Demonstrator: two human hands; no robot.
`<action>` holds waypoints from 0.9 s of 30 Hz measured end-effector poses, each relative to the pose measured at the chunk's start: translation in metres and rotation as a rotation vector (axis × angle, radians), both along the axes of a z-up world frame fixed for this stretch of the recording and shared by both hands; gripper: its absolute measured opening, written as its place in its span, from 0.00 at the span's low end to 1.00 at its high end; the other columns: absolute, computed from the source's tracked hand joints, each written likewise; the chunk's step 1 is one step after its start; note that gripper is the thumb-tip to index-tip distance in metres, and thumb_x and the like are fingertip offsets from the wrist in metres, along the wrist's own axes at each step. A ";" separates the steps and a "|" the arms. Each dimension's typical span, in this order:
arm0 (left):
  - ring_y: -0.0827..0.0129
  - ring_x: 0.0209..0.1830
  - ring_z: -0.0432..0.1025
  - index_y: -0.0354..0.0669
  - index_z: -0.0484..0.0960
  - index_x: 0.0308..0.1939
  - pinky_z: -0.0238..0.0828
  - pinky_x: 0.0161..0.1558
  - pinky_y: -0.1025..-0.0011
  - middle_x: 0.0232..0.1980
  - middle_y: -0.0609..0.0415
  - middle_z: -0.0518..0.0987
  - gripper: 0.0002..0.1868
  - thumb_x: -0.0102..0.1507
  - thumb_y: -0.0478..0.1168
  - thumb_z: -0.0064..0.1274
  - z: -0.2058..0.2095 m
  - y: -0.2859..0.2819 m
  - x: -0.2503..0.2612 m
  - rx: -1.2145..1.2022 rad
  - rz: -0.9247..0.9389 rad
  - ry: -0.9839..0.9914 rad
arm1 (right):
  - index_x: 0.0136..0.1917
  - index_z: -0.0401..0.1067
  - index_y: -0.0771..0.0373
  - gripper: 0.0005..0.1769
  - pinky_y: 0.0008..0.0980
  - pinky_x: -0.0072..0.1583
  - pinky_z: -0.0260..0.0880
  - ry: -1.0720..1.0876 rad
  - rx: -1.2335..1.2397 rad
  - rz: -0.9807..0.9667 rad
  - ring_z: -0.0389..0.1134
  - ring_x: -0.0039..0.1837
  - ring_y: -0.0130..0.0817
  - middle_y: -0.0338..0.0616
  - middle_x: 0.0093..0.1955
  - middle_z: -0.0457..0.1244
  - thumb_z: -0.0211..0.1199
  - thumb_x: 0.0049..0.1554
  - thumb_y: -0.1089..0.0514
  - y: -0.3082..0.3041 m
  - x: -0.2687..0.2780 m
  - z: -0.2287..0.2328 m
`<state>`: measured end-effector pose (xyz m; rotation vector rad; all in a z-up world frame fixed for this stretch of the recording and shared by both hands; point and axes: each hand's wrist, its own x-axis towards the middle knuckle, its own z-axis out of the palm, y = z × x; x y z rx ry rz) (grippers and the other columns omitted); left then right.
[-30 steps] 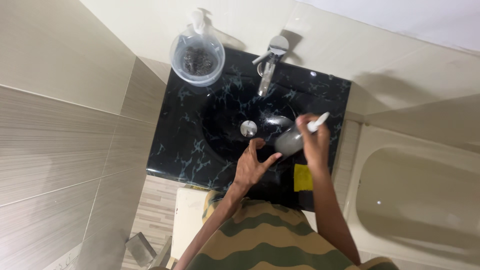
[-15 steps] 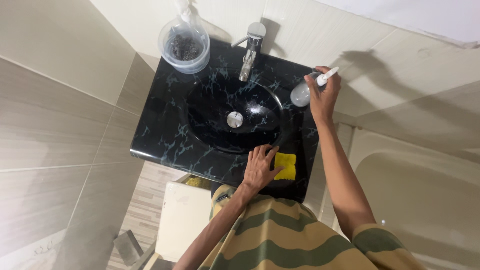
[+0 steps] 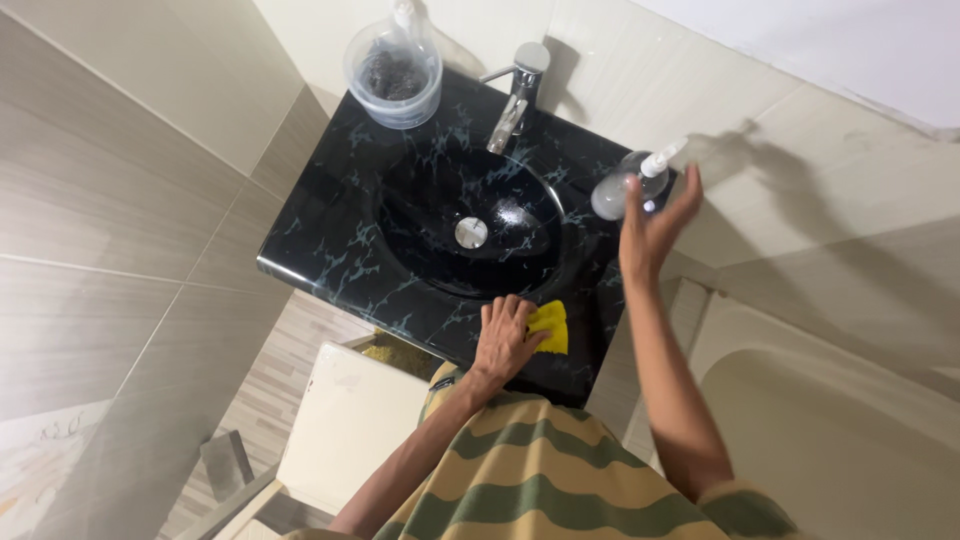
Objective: The person cleans a black marble bathroom sink using a yellow sponge and liquid soap. They wipe the sink basin and countertop, apply soap, scrub, rinse the sponge under running water, and continue wiping the surfaces.
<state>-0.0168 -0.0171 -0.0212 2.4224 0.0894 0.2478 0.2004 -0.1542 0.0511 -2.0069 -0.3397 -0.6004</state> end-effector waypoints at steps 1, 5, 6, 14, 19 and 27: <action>0.58 0.52 0.66 0.42 0.76 0.54 0.59 0.54 0.59 0.51 0.51 0.73 0.26 0.58 0.47 0.67 0.004 0.004 0.001 -0.016 0.030 0.003 | 0.79 0.49 0.72 0.39 0.53 0.74 0.50 0.048 0.011 -0.008 0.50 0.77 0.47 0.61 0.76 0.49 0.64 0.69 0.48 0.002 -0.020 0.002; 0.56 0.50 0.67 0.38 0.76 0.52 0.58 0.52 0.56 0.49 0.47 0.75 0.20 0.61 0.42 0.62 0.017 0.031 0.003 -0.004 0.158 -0.069 | 0.72 0.63 0.65 0.27 0.43 0.70 0.68 0.347 -0.048 0.528 0.68 0.69 0.41 0.50 0.68 0.64 0.57 0.61 0.57 0.019 -0.124 -0.013; 0.56 0.50 0.68 0.39 0.76 0.51 0.59 0.52 0.56 0.48 0.47 0.76 0.17 0.61 0.41 0.60 0.018 0.041 0.004 -0.016 0.204 -0.132 | 0.70 0.65 0.63 0.24 0.44 0.71 0.65 0.253 -0.310 0.590 0.66 0.71 0.45 0.52 0.70 0.63 0.58 0.63 0.54 0.027 -0.138 -0.022; 0.58 0.48 0.71 0.41 0.79 0.46 0.62 0.54 0.59 0.44 0.50 0.78 0.08 0.63 0.36 0.56 0.012 0.134 0.006 0.169 0.503 -0.168 | 0.81 0.51 0.63 0.41 0.48 0.80 0.46 0.380 -1.153 0.709 0.53 0.80 0.48 0.55 0.79 0.53 0.32 0.68 0.33 0.055 -0.106 -0.083; 0.58 0.46 0.70 0.38 0.77 0.46 0.63 0.52 0.60 0.44 0.50 0.77 0.10 0.63 0.37 0.57 0.021 0.132 0.009 0.203 0.520 -0.160 | 0.81 0.45 0.67 0.37 0.46 0.81 0.32 0.211 -1.313 0.875 0.33 0.86 0.46 0.52 0.85 0.38 0.38 0.67 0.42 0.095 -0.007 -0.127; 0.59 0.46 0.72 0.39 0.77 0.45 0.65 0.51 0.62 0.44 0.52 0.78 0.08 0.63 0.35 0.56 0.025 0.141 0.014 0.143 0.582 -0.140 | 0.81 0.51 0.63 0.48 0.43 0.82 0.38 -0.010 -1.118 1.083 0.40 0.85 0.41 0.44 0.85 0.44 0.56 0.49 0.79 0.174 0.038 -0.130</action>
